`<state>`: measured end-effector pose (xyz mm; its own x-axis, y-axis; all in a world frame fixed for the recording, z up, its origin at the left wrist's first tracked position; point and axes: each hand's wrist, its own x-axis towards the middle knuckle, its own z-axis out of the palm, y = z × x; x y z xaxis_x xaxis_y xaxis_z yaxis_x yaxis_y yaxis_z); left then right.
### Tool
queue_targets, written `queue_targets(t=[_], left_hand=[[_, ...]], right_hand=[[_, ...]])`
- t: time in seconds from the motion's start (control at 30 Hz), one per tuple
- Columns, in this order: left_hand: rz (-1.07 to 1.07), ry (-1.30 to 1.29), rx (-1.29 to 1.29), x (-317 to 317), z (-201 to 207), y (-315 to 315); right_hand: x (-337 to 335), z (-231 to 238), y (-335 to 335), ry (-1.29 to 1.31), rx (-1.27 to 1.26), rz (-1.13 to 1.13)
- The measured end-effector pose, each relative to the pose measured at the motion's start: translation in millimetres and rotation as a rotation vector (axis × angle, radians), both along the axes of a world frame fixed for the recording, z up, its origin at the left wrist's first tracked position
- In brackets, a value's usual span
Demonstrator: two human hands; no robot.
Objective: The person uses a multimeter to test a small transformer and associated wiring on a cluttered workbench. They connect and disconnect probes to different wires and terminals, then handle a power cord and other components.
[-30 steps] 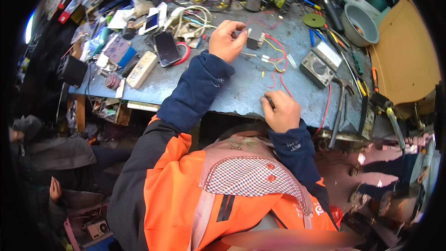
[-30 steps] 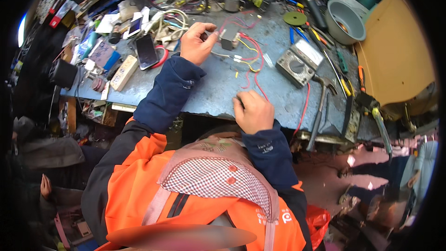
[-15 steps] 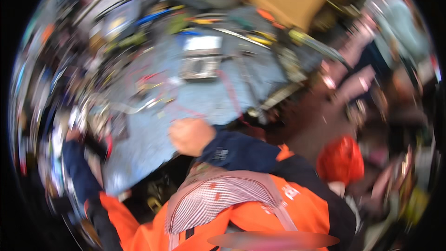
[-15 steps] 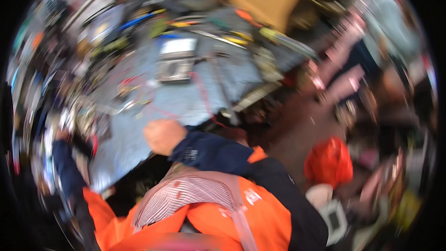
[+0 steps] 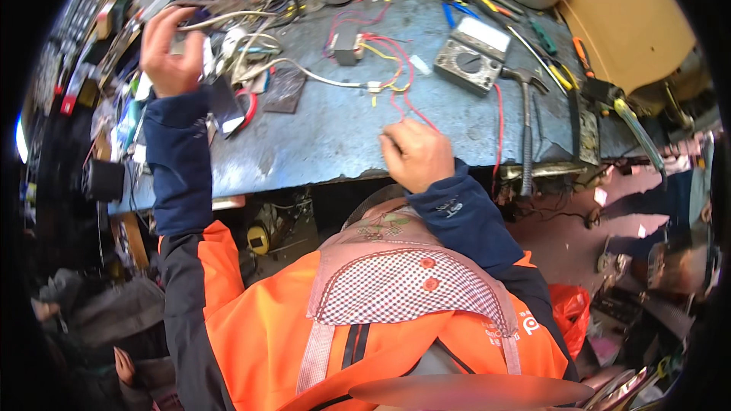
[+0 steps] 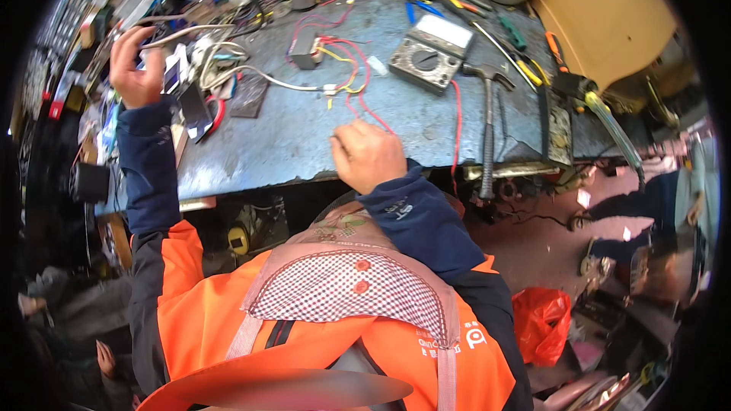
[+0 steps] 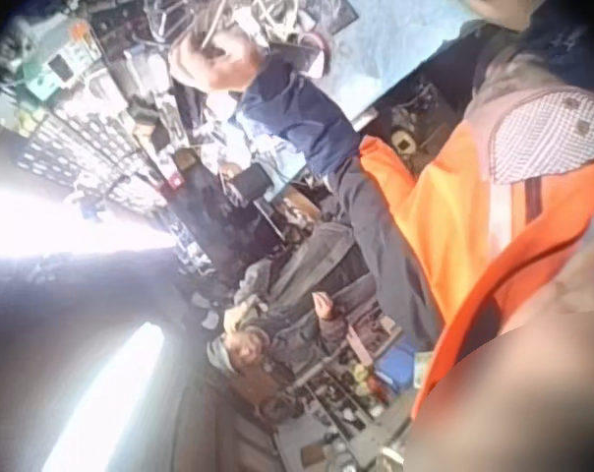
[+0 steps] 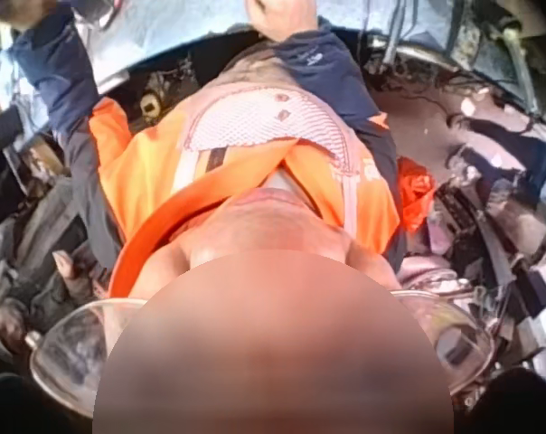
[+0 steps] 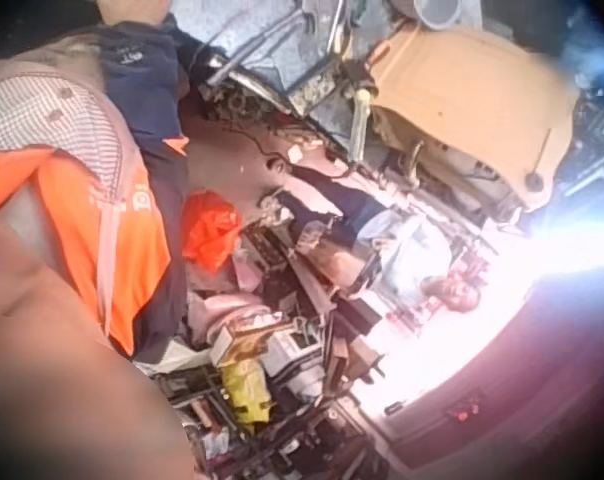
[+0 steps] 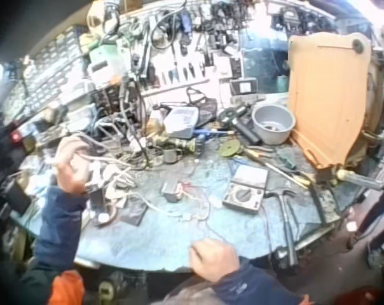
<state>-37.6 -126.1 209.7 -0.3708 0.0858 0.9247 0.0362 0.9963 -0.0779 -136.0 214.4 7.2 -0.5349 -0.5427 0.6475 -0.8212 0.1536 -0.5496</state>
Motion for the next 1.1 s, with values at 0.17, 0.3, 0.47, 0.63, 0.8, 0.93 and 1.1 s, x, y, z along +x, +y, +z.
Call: queue_targets(t=[0.17,0.3,0.47,0.63,0.8,0.93,1.1], left_hand=[[-0.1,-0.228,-0.14,33.8,-42.2,73.6],[-0.128,-0.314,-0.243,59.1,-92.7,105.2],[-0.382,-0.595,-0.314,49.6,-140.5,148.0],[-0.484,-0.742,-0.379,48.2,-165.1,184.3],[-0.299,-0.06,-0.186,51.0,-137.6,105.4],[0.481,-0.355,0.092,-8.2,-116.5,-39.3],[0.577,-0.854,0.32,-48.0,-120.0,-152.2]], right_hand=[[2.9,3.4,-0.8,-0.095,-0.03,0.035],[-4.5,1.4,6.2,-0.319,-0.158,0.129],[0.1,20.1,-9.4,-0.937,-0.236,0.367],[12.7,31.7,-39.7,-1.16,-0.232,0.522],[7.3,9.1,-27.7,-1.121,-0.244,0.414],[16.4,1.9,-33.8,-1.013,-0.24,0.406],[16.7,-1.1,-29.0,-0.95,-0.184,0.462]])
